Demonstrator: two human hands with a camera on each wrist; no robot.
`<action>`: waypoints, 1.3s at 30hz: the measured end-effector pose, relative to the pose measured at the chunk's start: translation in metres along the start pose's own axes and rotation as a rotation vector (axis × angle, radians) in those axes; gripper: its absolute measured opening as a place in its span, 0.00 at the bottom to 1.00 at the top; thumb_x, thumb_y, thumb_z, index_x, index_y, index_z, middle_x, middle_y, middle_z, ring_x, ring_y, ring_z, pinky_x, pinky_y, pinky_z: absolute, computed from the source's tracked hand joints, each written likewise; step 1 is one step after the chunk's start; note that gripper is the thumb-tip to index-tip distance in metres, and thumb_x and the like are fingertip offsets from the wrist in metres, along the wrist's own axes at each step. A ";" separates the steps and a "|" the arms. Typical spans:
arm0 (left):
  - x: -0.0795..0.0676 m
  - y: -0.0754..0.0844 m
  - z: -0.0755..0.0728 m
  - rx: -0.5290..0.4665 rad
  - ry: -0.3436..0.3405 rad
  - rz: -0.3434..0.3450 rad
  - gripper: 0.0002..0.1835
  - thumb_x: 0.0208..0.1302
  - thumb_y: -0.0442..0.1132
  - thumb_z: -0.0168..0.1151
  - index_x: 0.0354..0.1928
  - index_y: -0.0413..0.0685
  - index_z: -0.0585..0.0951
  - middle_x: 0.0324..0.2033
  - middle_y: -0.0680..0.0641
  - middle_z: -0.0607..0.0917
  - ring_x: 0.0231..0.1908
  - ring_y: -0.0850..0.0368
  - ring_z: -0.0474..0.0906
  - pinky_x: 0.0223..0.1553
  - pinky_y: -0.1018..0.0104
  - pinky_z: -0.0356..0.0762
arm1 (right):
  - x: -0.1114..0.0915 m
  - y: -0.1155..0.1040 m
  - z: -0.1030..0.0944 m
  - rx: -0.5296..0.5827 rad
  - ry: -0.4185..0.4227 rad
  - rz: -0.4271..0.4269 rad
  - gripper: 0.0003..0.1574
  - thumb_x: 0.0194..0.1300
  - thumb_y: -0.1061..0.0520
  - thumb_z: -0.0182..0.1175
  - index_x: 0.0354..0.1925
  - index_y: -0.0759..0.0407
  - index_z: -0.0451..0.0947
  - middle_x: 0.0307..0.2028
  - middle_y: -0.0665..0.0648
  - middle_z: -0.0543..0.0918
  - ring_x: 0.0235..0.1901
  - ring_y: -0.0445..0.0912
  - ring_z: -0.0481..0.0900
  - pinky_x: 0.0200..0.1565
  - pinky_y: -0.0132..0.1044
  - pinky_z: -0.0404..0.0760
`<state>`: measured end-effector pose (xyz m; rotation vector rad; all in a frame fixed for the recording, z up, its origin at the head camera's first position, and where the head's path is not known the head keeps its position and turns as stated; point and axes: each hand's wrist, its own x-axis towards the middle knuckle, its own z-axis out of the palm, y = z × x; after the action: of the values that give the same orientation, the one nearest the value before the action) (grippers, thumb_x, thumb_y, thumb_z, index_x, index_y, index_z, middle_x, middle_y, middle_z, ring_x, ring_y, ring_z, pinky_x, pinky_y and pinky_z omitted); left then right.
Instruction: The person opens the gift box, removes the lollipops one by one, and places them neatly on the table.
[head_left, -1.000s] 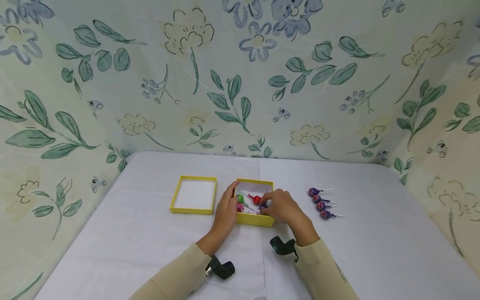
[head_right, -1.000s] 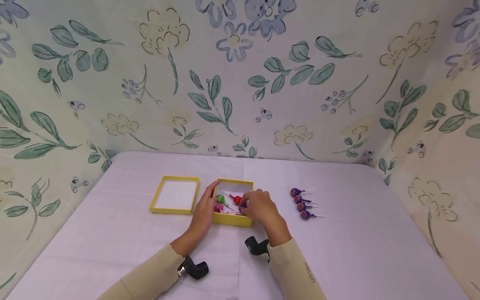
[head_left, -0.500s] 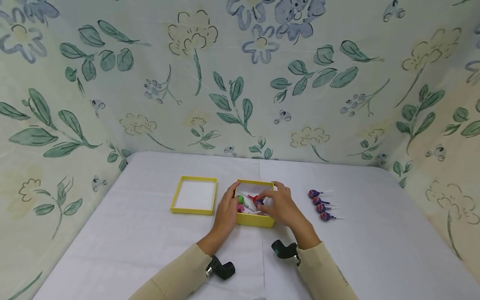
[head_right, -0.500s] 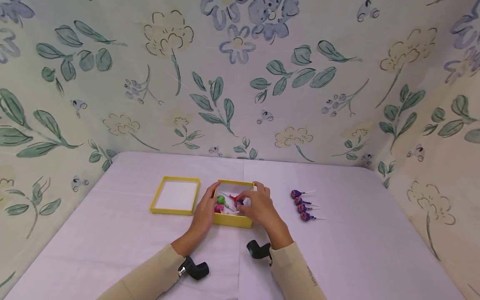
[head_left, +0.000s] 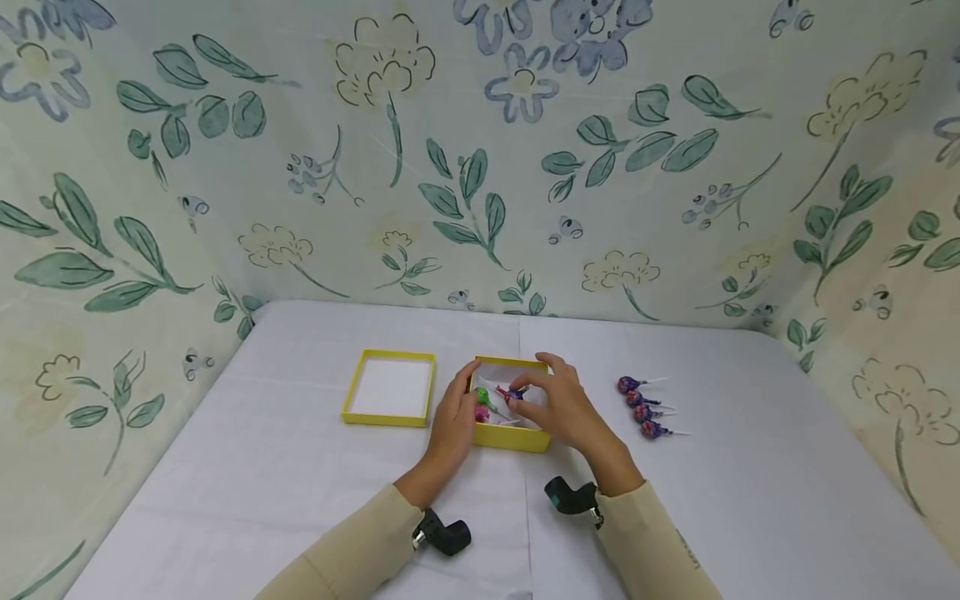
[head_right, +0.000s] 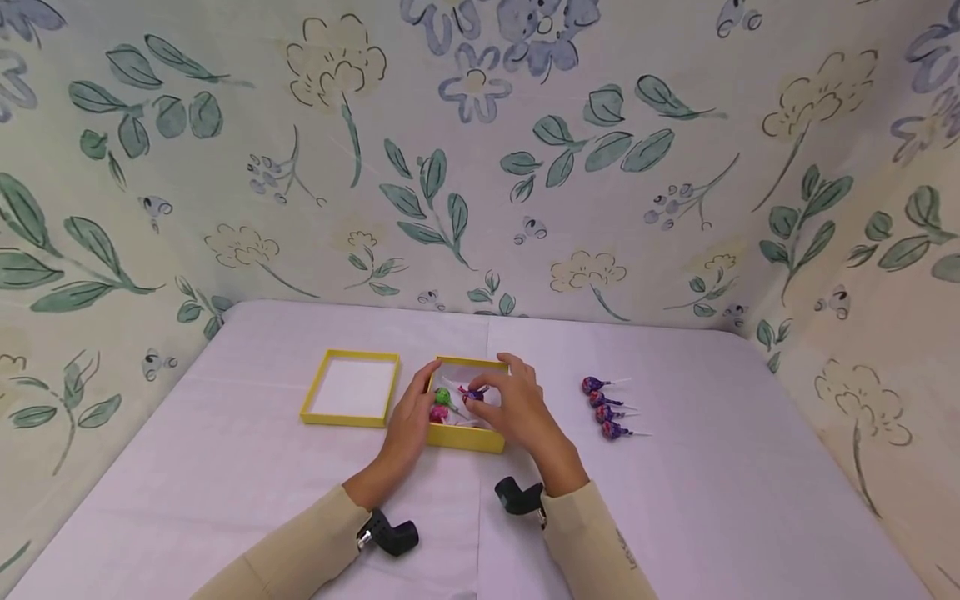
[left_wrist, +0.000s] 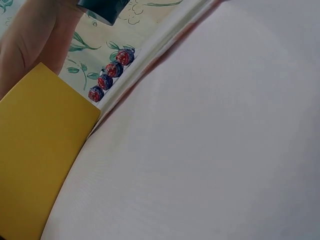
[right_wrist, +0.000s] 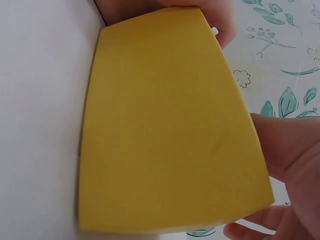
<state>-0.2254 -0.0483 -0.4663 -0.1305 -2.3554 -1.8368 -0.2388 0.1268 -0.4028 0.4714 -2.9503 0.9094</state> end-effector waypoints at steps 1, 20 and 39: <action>0.000 0.000 0.000 -0.001 -0.001 0.001 0.26 0.73 0.39 0.38 0.70 0.66 0.63 0.70 0.59 0.62 0.70 0.60 0.55 0.70 0.55 0.53 | 0.000 -0.001 0.000 0.003 -0.003 -0.002 0.11 0.58 0.46 0.69 0.40 0.42 0.84 0.70 0.61 0.59 0.69 0.63 0.52 0.59 0.68 0.64; 0.000 -0.003 -0.004 -0.002 0.010 -0.012 0.26 0.73 0.40 0.38 0.70 0.68 0.63 0.71 0.60 0.62 0.70 0.60 0.54 0.71 0.55 0.52 | -0.001 -0.008 -0.005 0.021 0.013 -0.064 0.14 0.58 0.46 0.69 0.43 0.43 0.83 0.67 0.59 0.67 0.67 0.62 0.60 0.62 0.69 0.57; -0.001 0.001 0.000 -0.013 -0.003 -0.001 0.26 0.74 0.39 0.38 0.71 0.66 0.62 0.71 0.60 0.61 0.71 0.60 0.54 0.70 0.55 0.53 | -0.006 -0.009 -0.017 0.094 0.020 -0.048 0.17 0.59 0.47 0.68 0.46 0.49 0.83 0.51 0.51 0.82 0.55 0.51 0.75 0.59 0.58 0.70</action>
<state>-0.2243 -0.0483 -0.4650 -0.1337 -2.3467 -1.8535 -0.2313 0.1305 -0.3844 0.5312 -2.8749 1.0444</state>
